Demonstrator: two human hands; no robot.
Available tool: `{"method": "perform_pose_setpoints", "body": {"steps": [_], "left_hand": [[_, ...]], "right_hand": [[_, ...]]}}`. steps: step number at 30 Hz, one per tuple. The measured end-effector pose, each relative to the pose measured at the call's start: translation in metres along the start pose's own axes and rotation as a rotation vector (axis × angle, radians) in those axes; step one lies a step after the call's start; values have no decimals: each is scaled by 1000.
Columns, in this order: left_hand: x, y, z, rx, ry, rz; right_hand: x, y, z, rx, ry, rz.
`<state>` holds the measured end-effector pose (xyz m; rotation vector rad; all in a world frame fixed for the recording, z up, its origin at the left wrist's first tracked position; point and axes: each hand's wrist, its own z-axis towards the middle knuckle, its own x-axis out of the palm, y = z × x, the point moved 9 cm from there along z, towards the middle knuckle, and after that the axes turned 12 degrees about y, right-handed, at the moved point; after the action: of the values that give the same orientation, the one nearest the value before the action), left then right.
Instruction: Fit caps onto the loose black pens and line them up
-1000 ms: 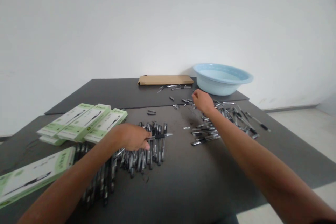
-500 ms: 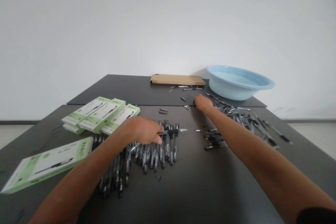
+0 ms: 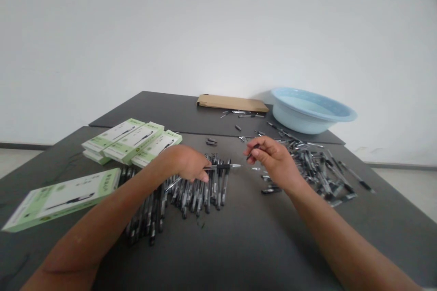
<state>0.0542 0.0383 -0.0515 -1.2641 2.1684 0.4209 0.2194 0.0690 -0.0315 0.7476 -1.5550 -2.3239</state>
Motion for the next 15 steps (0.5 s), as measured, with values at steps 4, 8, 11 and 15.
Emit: {"method": "perform_pose_setpoints", "body": {"steps": [4,8,11,15], "left_hand": [[1,0,0,15,5,-19],[1,-2,5,16,12,-16],[3,-4,10,30,39,-19],[5,-2,14,32,67,-33]], "right_hand": [[11,-6,-19,-33,-78,289],[11,-12,-22,-29,-98,352],[12,-11,-25,-19,-133,303],[22,-9,-27,-42,-115,318]]}}
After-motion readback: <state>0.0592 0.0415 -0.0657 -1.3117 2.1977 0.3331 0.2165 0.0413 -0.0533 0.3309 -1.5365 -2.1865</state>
